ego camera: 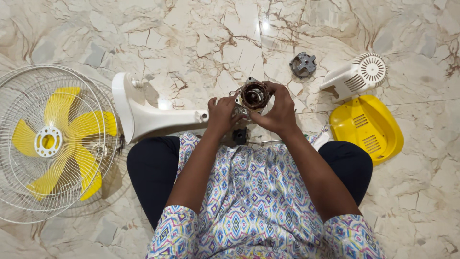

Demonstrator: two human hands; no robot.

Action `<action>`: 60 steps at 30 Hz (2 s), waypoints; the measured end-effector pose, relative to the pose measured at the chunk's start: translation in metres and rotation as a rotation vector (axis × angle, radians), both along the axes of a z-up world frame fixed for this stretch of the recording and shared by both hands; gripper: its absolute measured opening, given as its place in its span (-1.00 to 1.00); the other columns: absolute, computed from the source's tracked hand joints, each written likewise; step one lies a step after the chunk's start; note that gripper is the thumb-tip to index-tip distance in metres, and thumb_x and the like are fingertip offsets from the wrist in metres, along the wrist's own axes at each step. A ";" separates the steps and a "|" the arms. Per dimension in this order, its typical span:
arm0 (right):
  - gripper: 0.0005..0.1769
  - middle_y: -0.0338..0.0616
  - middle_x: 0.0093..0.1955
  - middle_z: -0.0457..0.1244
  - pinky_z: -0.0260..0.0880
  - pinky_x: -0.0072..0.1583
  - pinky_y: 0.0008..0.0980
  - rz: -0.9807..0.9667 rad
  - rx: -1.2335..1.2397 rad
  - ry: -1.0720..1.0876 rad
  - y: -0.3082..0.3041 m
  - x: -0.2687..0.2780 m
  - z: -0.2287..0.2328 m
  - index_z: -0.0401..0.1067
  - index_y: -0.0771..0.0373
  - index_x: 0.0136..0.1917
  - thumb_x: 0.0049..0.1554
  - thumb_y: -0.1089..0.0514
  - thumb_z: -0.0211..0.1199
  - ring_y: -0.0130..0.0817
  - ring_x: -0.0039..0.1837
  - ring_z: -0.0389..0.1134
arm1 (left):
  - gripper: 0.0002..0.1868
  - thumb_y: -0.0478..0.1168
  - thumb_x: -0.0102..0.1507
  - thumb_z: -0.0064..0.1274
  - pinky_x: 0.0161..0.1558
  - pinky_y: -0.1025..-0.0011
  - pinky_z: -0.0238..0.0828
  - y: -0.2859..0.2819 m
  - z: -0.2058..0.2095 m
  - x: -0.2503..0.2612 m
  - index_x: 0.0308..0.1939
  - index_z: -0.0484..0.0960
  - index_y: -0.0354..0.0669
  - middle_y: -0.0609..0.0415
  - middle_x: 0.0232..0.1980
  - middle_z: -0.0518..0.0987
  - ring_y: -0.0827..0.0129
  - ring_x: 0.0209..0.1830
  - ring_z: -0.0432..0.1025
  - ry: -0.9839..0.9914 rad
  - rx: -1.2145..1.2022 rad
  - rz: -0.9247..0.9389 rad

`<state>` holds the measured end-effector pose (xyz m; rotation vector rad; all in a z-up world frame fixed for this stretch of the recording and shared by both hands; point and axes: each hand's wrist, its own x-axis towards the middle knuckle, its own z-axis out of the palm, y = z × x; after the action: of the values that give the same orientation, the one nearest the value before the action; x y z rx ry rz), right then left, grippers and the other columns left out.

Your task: The person sits on the floor and uses a screwdriver to remove screws from the yellow back cover of a disassembled fan. After removing the cover, they handle the fan motor and internal components.

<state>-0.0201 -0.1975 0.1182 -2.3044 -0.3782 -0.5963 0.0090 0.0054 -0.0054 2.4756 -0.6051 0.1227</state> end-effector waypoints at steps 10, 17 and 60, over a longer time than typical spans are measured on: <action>-0.14 0.05 0.20 0.33 0.45 0.22 -0.26 0.193 0.033 0.165 -0.016 0.016 -0.006 0.25 0.34 0.28 -0.16 0.08 0.63 -0.12 0.17 0.42 | -0.10 0.17 0.10 0.34 0.29 -0.12 0.05 0.002 0.002 0.003 0.40 0.41 -0.17 0.04 0.14 0.61 0.23 0.16 0.46 0.022 -0.002 -0.032; -0.13 0.06 0.29 0.33 0.42 0.34 -0.25 0.371 0.152 0.370 -0.028 0.032 -0.014 0.21 0.33 0.29 -0.18 0.17 0.63 -0.18 0.22 0.40 | 0.11 0.11 0.02 0.44 0.25 -0.08 0.08 0.002 -0.002 0.007 0.50 0.18 -0.20 0.09 0.02 0.66 0.24 0.07 0.50 0.085 -0.042 -0.005; 0.07 -0.05 0.32 0.26 0.45 0.19 -0.10 -0.010 -0.281 0.454 0.001 0.018 -0.014 0.30 0.21 0.39 -0.27 -0.19 0.65 -0.01 0.26 0.39 | 0.03 -0.20 0.13 0.24 0.26 0.17 0.30 0.000 -0.013 0.006 0.61 0.06 -0.38 0.17 -0.23 0.57 0.35 -0.08 0.47 -0.251 0.195 -0.048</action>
<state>-0.0019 -0.1967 0.1046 -2.6190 -0.2417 -0.0107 0.0153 0.0049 -0.0187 2.6527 -0.8157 0.3763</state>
